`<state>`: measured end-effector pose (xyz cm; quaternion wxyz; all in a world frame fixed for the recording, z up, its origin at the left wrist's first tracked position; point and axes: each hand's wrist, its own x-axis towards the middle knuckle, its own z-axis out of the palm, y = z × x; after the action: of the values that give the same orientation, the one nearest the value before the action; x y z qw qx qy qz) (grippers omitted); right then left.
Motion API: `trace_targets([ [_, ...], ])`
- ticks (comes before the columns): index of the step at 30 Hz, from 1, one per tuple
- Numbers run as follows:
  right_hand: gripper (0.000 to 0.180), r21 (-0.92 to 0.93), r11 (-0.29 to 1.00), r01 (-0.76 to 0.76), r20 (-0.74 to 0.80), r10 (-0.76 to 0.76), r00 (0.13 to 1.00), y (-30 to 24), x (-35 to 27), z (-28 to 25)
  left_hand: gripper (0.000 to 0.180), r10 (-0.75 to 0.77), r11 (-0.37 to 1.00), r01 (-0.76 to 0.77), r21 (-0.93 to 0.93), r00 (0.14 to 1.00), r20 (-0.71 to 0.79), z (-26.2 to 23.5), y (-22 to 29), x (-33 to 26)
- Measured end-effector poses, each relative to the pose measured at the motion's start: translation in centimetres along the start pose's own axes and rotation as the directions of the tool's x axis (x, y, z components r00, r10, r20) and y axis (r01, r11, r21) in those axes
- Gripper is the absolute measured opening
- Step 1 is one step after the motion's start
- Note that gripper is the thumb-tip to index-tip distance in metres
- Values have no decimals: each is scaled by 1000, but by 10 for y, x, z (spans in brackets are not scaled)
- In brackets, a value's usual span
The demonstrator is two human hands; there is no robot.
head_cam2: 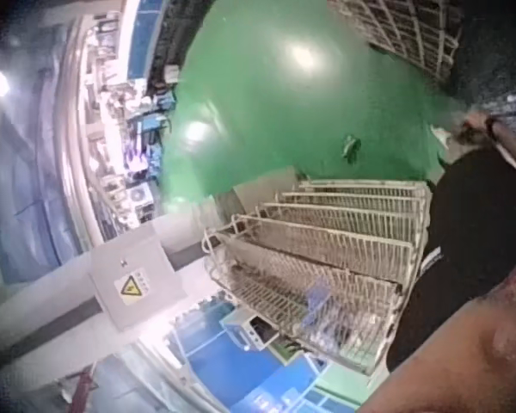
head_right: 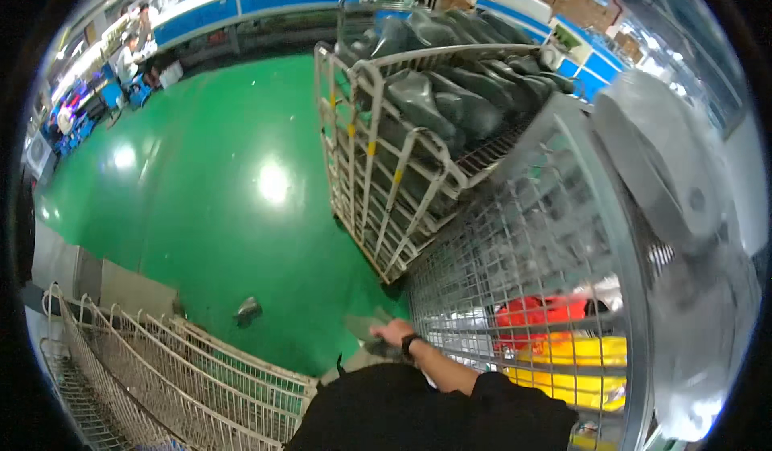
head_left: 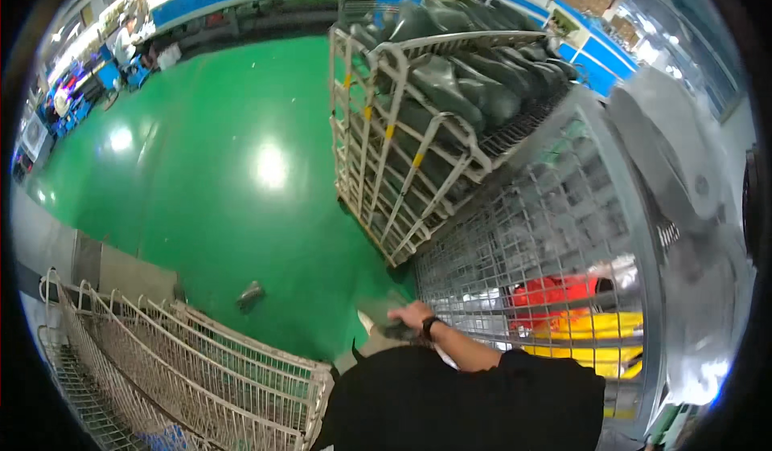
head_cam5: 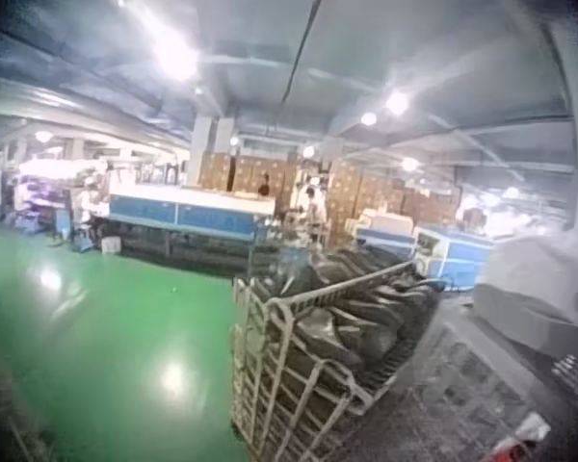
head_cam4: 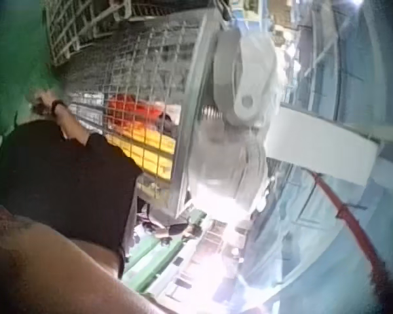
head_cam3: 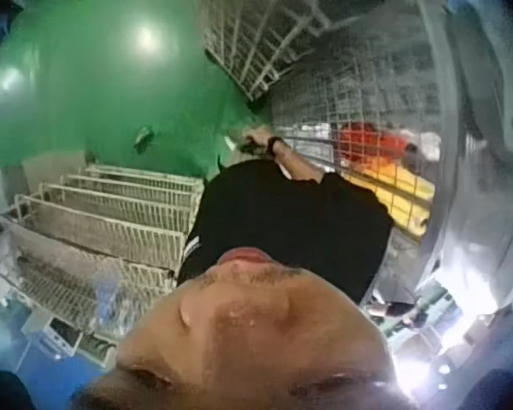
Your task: Manually assemble shoe components using industrial machinery and storage racks.
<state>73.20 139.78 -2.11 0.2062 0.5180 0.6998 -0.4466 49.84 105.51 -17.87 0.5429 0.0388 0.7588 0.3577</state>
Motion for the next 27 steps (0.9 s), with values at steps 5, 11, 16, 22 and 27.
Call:
trace_targets([
  [5,61,247,968,51,-71,-35,997,-62,79,-47,29,-59,963,21,-270,989,-134,-36,58,23],
  [11,41,662,738,-134,12,168,986,-107,164,-54,29,-281,909,217,-357,950,-136,-78,42,54],
  [16,36,911,308,-273,162,342,926,-164,205,-58,28,-306,951,303,-54,950,-55,-127,11,109],
  [22,37,977,65,-205,130,580,804,-234,246,-53,28,502,781,-396,482,858,-107,-285,73,218],
  [27,34,978,-172,-120,201,610,766,-310,253,-72,15,-322,830,216,-515,939,-125,-388,308,296],
])
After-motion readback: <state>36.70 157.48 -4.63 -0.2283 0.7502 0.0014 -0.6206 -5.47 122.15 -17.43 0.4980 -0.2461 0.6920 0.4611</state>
